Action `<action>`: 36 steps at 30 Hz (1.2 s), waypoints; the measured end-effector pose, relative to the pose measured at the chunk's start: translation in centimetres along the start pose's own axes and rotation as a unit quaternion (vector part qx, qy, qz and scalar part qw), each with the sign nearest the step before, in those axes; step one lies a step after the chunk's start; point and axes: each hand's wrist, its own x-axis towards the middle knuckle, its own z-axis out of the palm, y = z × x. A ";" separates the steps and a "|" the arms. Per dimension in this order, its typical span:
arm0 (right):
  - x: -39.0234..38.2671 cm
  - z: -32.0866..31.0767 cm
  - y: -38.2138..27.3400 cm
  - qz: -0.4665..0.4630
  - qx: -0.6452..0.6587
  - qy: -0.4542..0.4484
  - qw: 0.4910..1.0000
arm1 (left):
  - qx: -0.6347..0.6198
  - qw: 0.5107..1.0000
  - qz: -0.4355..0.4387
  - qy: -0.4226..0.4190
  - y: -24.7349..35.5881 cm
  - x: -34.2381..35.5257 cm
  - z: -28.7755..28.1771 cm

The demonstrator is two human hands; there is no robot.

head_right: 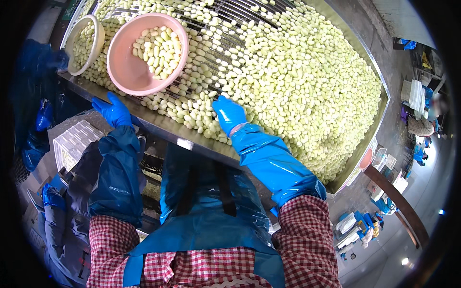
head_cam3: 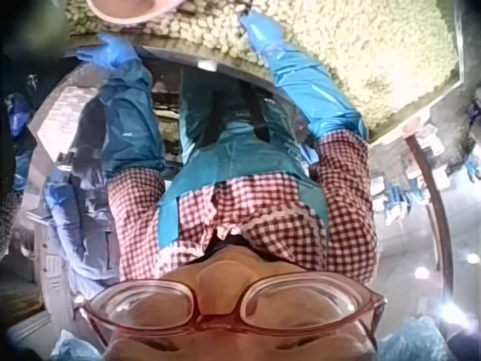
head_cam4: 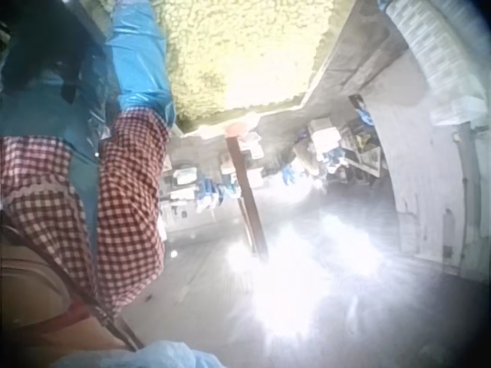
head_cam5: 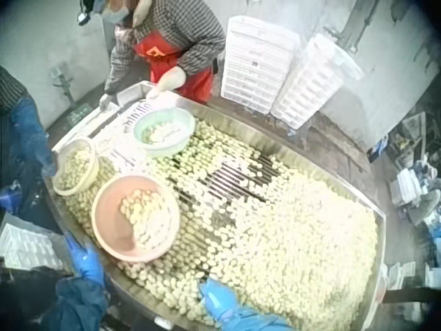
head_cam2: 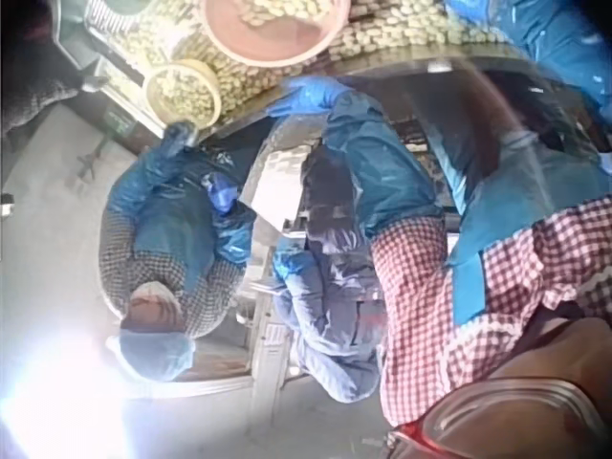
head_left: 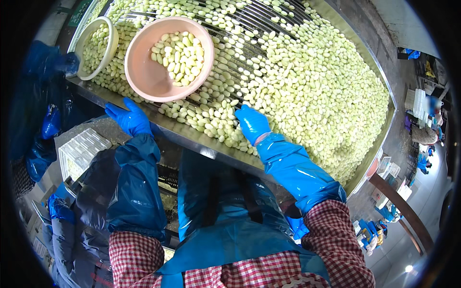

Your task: The person sorts peeled garlic cloves from a conveyor belt into a pink bowl using gloved hands. The person repeatedly picks individual cloves and places them into the bowl while other workers perform similar tasks nearby.

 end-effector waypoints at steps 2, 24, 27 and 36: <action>-0.3 -1.1 1.3 0.054 0.114 0.032 0.991 | 0.032 0.999 -0.006 -0.001 -0.4 0.2 0.0; -2.6 -2.9 -0.7 0.055 -0.013 0.004 0.998 | 0.080 0.994 -0.068 -0.027 1.9 0.4 -1.4; -2.7 1.1 0.4 -0.042 -0.094 0.103 0.989 | 0.089 0.995 -0.049 -0.002 1.7 0.4 -0.7; -1.7 -2.7 3.6 0.117 0.210 0.017 0.971 | 0.105 0.993 -0.045 -0.016 2.0 0.0 -0.8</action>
